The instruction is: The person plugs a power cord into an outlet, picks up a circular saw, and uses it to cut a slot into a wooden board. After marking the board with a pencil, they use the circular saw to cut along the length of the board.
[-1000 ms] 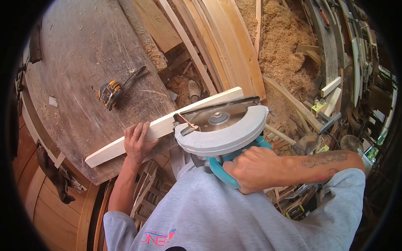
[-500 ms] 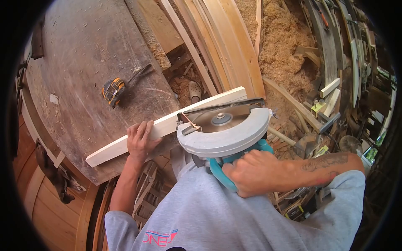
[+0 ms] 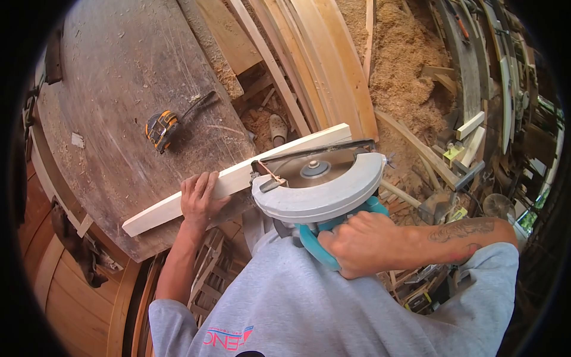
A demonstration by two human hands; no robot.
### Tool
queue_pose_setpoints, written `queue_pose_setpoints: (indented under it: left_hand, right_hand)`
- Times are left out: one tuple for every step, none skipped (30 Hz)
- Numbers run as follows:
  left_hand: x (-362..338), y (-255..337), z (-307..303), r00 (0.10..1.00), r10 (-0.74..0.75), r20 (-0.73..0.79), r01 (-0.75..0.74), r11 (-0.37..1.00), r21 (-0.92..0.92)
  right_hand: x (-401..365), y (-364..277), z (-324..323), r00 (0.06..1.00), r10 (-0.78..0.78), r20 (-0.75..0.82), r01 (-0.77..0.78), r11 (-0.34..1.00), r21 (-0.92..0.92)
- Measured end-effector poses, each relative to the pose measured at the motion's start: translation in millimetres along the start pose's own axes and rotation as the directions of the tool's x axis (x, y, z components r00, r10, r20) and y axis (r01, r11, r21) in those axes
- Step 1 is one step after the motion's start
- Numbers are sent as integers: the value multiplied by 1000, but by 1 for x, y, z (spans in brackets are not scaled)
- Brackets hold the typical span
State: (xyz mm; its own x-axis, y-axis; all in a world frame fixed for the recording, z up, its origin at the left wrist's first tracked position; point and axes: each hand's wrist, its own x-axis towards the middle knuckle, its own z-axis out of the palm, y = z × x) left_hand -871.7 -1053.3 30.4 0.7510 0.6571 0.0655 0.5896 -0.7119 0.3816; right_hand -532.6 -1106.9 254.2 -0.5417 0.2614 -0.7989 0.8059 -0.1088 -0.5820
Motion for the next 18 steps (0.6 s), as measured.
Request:
queue_pose_setpoints:
  left_hand:
    - [0, 0, 0, 1000, 0, -4, 0, 1000, 2]
    - [1, 0, 0, 1000, 2, -8, -2, 1000, 4]
    - [1, 0, 0, 1000, 3, -7, -3, 1000, 4]
    - [1, 0, 0, 1000, 1, -4, -1, 1000, 2]
    - [1, 0, 0, 1000, -1, -2, 1, 1000, 0]
    - [2, 1, -1, 1000, 0, -1, 0, 1000, 1]
    - [2, 2, -3, 1000, -10, 13, 10, 1000, -16]
    - [3, 2, -4, 999, -19, 27, 20, 999, -32]
    - [3, 2, -4, 999, -19, 28, 20, 999, -31]
    - [3, 2, -3, 1000, -19, 24, 20, 999, -32]
    - [2, 2, -3, 1000, -18, 20, 19, 999, -33]
    - [2, 2, -3, 1000, -18, 21, 19, 999, -32]
    - [2, 2, -2, 1000, -18, 21, 19, 999, -33]
    - [2, 2, -2, 1000, -18, 20, 18, 999, -34]
    - [2, 2, -3, 1000, -18, 21, 18, 999, -34]
    - [2, 2, -3, 1000, -14, 18, 14, 999, -33]
    - [3, 2, -3, 1000, -10, 15, 11, 999, -31]
    - [3, 2, -4, 1000, -10, 15, 11, 999, -31]
  right_hand:
    - [0, 1, 0, 1000, -2, 0, 2, 1000, 1]
    - [0, 1, 0, 1000, -7, 0, 7, 1000, 2]
    - [0, 1, -1, 1000, -11, -2, 11, 1000, 2]
    - [0, 2, 0, 1000, -11, -3, 11, 1000, 4]
    - [1, 2, 0, 1000, -7, 10, 7, 1000, 9]
    - [1, 3, 0, 1000, -4, 24, 3, 1000, 13]
    - [1, 3, 0, 1000, -4, 23, 4, 1000, 14]
    - [2, 4, 0, 1000, -9, 25, 9, 1000, 11]
    - [2, 5, 0, 1000, -14, 28, 14, 1000, 7]
    - [2, 5, 1, 1000, -15, 28, 15, 1000, 8]
    - [1, 6, 1, 1000, -23, 16, 23, 1000, 8]
    - [1, 6, 2, 1000, -31, 4, 31, 999, 9]
    - [2, 7, 2, 999, -32, 4, 32, 999, 10]
    - [2, 7, 3, 1000, -26, 12, 26, 1000, 3]
    - [2, 7, 3, 1000, -21, 20, 21, 1000, -4]
    - [2, 8, 3, 1000, -21, 20, 21, 1000, -4]
    - [2, 8, 4, 1000, -25, 19, 25, 1000, -6]
    - [2, 9, 4, 999, -28, 17, 28, 1000, -9]
